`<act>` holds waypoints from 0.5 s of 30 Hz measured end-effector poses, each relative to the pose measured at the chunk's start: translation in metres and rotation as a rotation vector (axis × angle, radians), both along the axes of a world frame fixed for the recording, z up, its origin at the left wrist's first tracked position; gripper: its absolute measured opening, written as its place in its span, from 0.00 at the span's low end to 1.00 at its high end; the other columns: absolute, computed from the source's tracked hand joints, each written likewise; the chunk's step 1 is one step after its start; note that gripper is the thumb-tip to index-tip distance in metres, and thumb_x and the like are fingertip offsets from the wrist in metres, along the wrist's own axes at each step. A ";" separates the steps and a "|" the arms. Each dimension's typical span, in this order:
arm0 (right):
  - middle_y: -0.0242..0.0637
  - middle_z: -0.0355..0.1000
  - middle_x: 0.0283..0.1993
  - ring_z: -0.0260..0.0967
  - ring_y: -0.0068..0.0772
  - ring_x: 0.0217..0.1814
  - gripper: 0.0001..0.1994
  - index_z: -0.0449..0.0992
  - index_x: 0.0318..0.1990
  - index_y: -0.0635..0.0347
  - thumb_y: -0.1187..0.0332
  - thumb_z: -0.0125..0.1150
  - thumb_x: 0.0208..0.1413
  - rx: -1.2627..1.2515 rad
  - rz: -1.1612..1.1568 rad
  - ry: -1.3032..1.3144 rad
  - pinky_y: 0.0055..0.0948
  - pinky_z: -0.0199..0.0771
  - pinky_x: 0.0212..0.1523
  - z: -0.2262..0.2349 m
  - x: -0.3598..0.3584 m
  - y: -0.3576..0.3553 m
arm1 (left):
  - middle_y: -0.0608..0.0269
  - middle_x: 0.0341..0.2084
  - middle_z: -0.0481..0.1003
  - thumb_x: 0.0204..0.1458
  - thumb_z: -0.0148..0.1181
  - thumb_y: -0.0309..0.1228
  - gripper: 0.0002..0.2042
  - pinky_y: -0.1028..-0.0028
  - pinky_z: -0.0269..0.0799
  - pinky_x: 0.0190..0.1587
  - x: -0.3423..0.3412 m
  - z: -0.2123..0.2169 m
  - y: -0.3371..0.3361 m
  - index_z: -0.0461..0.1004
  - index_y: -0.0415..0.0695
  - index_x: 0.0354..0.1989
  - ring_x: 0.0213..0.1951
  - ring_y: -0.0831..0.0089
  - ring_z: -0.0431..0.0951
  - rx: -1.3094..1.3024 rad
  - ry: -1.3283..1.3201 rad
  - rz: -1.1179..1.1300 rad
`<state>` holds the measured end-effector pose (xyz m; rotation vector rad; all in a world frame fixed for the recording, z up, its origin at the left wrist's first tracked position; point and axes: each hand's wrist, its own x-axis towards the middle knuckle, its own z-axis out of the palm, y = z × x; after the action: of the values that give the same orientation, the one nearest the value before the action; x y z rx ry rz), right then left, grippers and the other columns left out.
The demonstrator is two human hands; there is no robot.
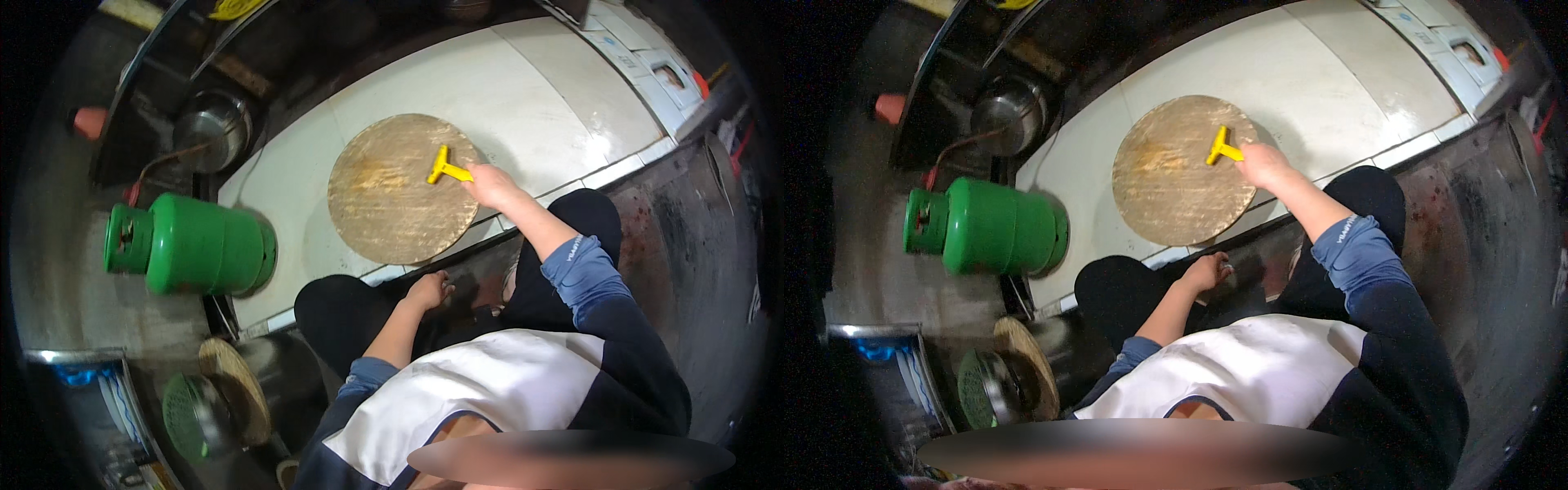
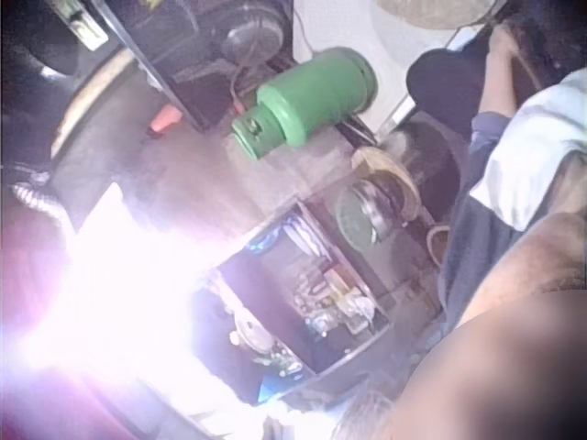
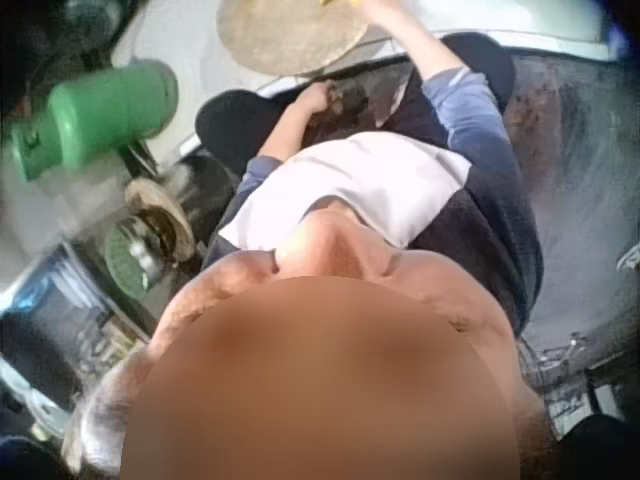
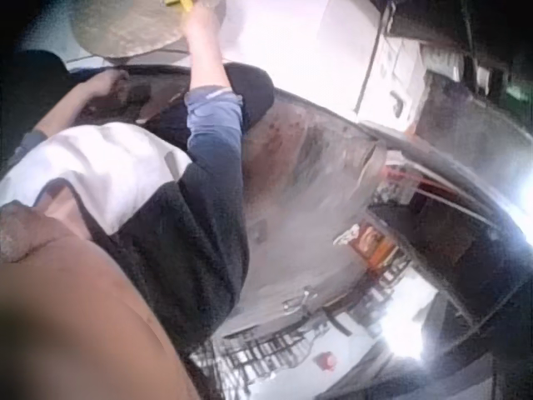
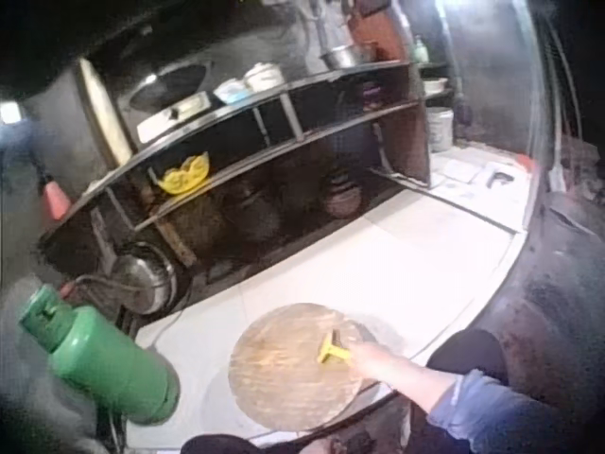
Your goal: The person scrapes a round wooden cutting board with a yellow scraper while seated on the floor. They rotate the board to cover different areas and then place it on a metal surface.
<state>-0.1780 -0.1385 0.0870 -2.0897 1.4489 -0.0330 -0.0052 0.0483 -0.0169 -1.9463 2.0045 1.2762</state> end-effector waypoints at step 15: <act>0.50 0.69 0.39 0.68 0.47 0.44 0.20 0.64 0.48 0.61 0.68 0.56 0.46 0.036 0.066 -0.146 0.38 0.68 0.44 -0.035 0.023 0.008 | 0.53 0.32 0.75 0.52 0.53 0.35 0.16 0.67 0.68 0.38 -0.008 -0.001 -0.017 0.66 0.38 0.45 0.35 0.61 0.75 0.029 0.115 -0.083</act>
<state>-0.1554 -0.1306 0.0523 -2.0595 1.2839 -0.1297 -0.0127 0.0314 -0.0179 -1.7963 2.0818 1.4191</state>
